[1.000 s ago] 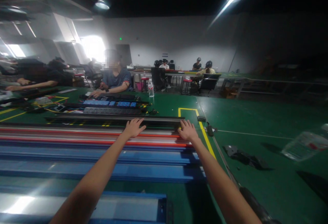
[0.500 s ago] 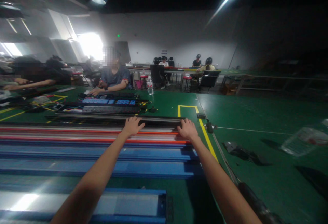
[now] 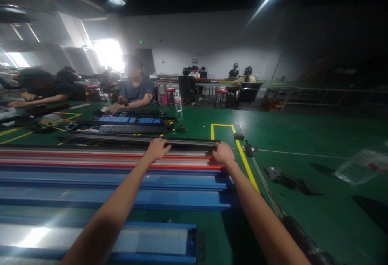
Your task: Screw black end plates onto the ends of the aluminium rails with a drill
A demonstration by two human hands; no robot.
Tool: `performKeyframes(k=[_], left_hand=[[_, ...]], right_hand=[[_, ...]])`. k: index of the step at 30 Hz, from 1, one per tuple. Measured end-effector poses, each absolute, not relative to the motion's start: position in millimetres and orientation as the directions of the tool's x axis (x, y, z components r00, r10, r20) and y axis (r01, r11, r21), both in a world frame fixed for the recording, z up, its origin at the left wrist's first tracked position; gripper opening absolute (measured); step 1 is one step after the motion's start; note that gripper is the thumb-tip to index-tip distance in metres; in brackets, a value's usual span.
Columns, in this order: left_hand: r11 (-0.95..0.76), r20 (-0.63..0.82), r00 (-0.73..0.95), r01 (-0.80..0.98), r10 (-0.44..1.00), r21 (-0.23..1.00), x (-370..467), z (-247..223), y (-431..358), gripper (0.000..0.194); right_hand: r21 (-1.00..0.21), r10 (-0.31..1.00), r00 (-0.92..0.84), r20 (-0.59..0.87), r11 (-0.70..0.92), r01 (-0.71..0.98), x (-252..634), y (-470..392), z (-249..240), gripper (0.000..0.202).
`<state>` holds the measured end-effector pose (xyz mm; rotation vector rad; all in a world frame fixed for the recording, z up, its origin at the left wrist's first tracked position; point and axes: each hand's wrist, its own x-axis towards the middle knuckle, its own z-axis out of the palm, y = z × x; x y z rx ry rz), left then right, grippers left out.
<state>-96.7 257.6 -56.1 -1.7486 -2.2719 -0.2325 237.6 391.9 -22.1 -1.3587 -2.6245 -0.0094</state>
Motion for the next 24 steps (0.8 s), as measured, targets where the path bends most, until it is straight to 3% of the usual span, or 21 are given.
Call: performKeyframes(k=[24], left_hand=[[0.298,0.276,-0.288,0.955,0.917,0.006,-96.0,-51.8,256.8,0.05]], right_hand=[[-0.125,0.846,-0.532,0.035,0.531,0.838,235.4,393.7,-20.4,0.03]])
